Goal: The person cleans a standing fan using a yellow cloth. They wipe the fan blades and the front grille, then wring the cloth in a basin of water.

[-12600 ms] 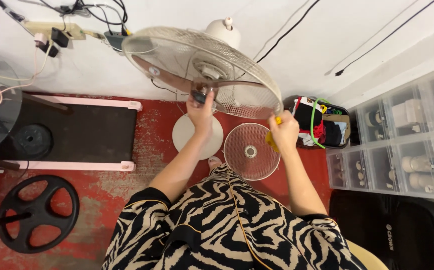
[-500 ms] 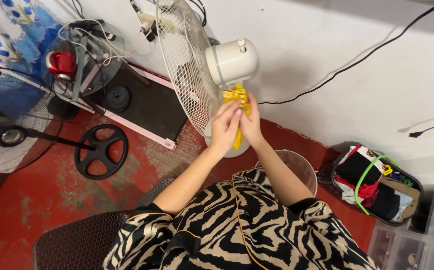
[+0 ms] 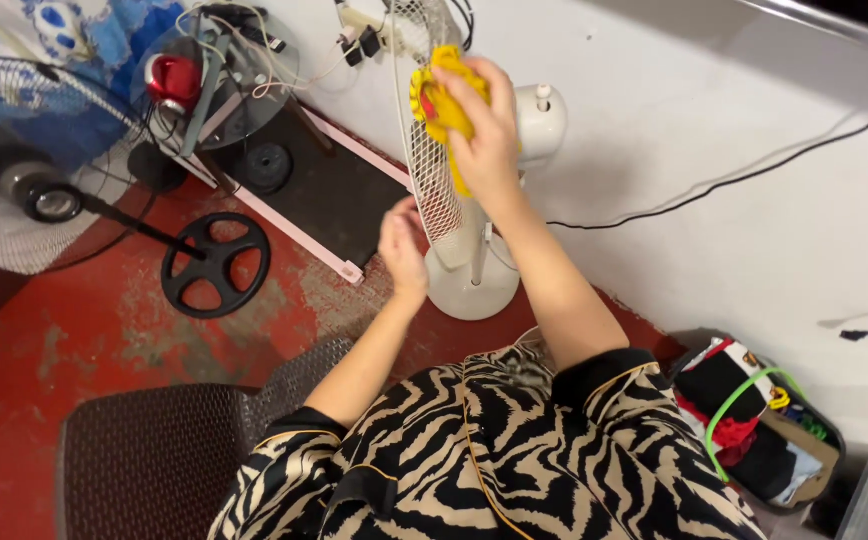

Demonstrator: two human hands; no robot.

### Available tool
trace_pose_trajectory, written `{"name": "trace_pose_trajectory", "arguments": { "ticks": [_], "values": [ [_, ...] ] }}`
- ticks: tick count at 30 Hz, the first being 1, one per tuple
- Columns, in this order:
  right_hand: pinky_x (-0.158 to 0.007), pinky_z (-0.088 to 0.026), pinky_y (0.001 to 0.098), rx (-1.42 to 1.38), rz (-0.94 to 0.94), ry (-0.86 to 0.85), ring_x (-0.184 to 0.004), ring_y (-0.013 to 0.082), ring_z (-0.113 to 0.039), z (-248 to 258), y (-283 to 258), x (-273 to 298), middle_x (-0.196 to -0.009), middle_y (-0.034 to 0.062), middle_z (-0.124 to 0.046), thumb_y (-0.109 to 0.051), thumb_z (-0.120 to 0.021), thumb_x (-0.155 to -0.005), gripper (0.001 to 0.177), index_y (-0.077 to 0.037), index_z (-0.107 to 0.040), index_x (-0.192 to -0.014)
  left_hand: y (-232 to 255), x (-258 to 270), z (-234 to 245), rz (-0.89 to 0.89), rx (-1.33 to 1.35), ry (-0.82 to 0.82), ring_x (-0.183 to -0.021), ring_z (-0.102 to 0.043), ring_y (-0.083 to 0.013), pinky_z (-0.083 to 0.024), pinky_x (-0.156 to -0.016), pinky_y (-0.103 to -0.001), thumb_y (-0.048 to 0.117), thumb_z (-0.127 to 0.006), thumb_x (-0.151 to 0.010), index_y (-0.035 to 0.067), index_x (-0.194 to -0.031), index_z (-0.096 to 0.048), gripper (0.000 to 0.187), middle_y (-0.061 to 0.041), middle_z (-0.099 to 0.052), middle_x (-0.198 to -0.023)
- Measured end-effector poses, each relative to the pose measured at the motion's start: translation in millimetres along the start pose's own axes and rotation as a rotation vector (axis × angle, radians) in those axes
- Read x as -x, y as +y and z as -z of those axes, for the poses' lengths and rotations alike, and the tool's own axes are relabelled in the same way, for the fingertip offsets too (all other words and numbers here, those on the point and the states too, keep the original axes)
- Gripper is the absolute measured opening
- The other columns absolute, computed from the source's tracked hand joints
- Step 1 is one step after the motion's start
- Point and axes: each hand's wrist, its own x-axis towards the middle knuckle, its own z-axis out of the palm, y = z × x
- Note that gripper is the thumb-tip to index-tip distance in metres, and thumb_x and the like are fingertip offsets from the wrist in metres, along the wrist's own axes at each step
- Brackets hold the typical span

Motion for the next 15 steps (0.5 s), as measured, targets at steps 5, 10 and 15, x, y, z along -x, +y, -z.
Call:
{"name": "trace_pose_trajectory", "arguments": {
  "ticks": [5,10,15],
  "values": [
    [-0.115,-0.04,0.0495,0.097,0.052,-0.104,-0.135,0.0419,-0.047,-7,-19,1,-0.147,0.0192,-0.045,-0.014,-0.077,-0.088,0.058,-0.014,-0.06,-0.143,3,11,-9,-0.108,-0.12,-0.06,-0.106,-0.059,-0.018,-0.046,-0.097,-0.031,0.015,-0.046,-0.111,-0.006,-0.126,-0.062,0.031,-0.01,-0.064,-0.115],
    [-0.104,-0.047,0.0461,0.145,0.065,-0.237,-0.12,0.0399,-0.052,-16,-25,16,-0.149,0.0182,-0.047,-0.017,-0.074,-0.095,0.044,-0.02,-0.065,-0.138,4,3,-6,-0.076,-0.169,-0.057,-0.101,-0.06,-0.0182,-0.048,-0.093,-0.031,0.014,-0.047,-0.11,-0.005,-0.126,-0.062,0.029,-0.009,-0.064,-0.11],
    [-0.091,-0.054,0.0421,0.329,0.202,-0.126,-0.106,0.034,-0.057,-29,-12,28,-0.139,0.0111,-0.056,-0.015,-0.074,-0.095,0.032,-0.022,-0.075,-0.126,15,1,-7,0.0,-0.1,-0.103,-0.093,-0.055,-0.0144,-0.046,-0.087,-0.03,0.02,-0.048,-0.112,-0.003,-0.127,-0.066,0.032,-0.005,-0.061,-0.104]
  ]
}}
